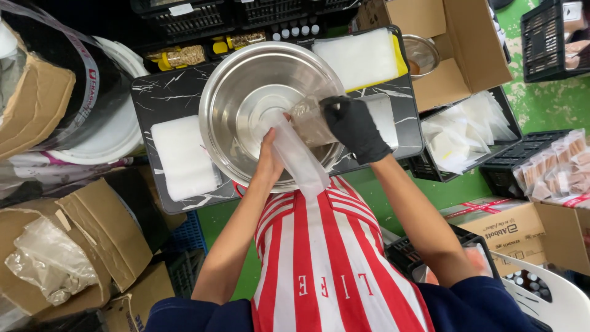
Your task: Scooping powder from a bowl into small plastic bags and weighing them on a scale.
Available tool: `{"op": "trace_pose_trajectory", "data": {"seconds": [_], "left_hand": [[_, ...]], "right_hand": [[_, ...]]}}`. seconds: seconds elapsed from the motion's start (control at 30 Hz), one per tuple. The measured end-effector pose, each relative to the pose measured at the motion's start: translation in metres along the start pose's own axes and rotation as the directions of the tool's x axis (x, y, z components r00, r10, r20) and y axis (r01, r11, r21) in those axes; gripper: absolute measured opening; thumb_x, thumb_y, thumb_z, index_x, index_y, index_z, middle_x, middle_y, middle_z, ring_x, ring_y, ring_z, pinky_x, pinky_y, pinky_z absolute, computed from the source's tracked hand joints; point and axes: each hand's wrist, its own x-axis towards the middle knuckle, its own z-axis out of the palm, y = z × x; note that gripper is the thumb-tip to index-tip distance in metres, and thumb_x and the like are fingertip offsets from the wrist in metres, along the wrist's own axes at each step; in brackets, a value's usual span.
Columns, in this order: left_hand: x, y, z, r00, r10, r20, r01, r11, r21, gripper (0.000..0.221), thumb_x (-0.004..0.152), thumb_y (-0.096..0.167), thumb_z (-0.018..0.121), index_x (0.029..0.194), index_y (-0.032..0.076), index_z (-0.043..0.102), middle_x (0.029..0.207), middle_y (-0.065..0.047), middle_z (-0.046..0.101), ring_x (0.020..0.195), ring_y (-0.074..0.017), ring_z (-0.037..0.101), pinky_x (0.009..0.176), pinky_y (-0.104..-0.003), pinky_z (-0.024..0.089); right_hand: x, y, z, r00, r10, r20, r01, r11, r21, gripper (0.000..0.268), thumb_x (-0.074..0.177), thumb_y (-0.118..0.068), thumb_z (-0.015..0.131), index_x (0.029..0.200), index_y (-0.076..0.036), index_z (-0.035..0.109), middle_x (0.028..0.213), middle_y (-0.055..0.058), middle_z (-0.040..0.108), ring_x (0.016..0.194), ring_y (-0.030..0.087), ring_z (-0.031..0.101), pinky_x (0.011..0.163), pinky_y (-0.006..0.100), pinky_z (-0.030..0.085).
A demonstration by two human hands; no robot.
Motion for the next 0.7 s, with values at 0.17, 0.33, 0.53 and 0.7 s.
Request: {"op": "trace_pose_trajectory", "data": {"seconds": [0.17,0.33,0.53,0.7], "left_hand": [[-0.003,0.006,0.005,0.999,0.008,0.048,-0.009,1.0,0.009,0.072,0.093,0.047,0.08,0.146,0.004,0.059,0.143,-0.014,0.064,0.13,-0.0286,0.063,0.116,-0.05,0.048],[-0.009,0.01,0.018,1.0,0.009,0.0,-0.009,1.0,0.005,0.088,0.091,0.043,0.083,0.159,0.003,0.042,0.151,-0.018,0.055,0.136,-0.0317,0.056,0.118,-0.052,0.045],[-0.05,0.037,0.066,0.999,0.012,-0.052,-0.009,0.998,0.055,0.126,0.088,0.04,0.084,0.166,0.009,-0.01,0.166,-0.024,0.023,0.152,-0.0351,0.035,0.129,-0.056,0.028],[-0.03,0.025,0.022,0.997,0.065,-0.039,-0.063,0.997,0.051,0.105,0.096,0.034,0.081,0.167,0.011,0.007,0.161,-0.023,0.035,0.146,-0.035,0.044,0.126,-0.058,0.032]], "right_hand": [[-0.012,-0.007,-0.022,0.994,-0.039,0.098,0.007,0.95,0.314,0.021,0.092,-0.01,0.071,0.109,-0.018,0.079,0.082,0.007,0.079,0.091,0.037,0.075,0.079,0.046,0.06],[-0.031,0.002,-0.044,0.986,0.123,0.111,-0.166,0.733,0.66,0.024,0.101,0.001,0.062,0.115,-0.009,0.078,0.097,0.016,0.078,0.093,0.028,0.077,0.087,0.04,0.062],[-0.06,-0.001,-0.067,0.978,0.207,-0.011,-0.123,0.626,0.77,0.023,0.105,0.003,0.052,0.118,0.005,0.071,0.104,0.025,0.076,0.099,0.032,0.075,0.089,0.046,0.063],[-0.074,0.006,-0.077,0.954,0.3,-0.016,-0.16,0.554,0.817,0.022,0.108,-0.001,0.054,0.117,-0.001,0.074,0.11,0.021,0.077,0.096,0.029,0.077,0.092,0.045,0.064]]}}
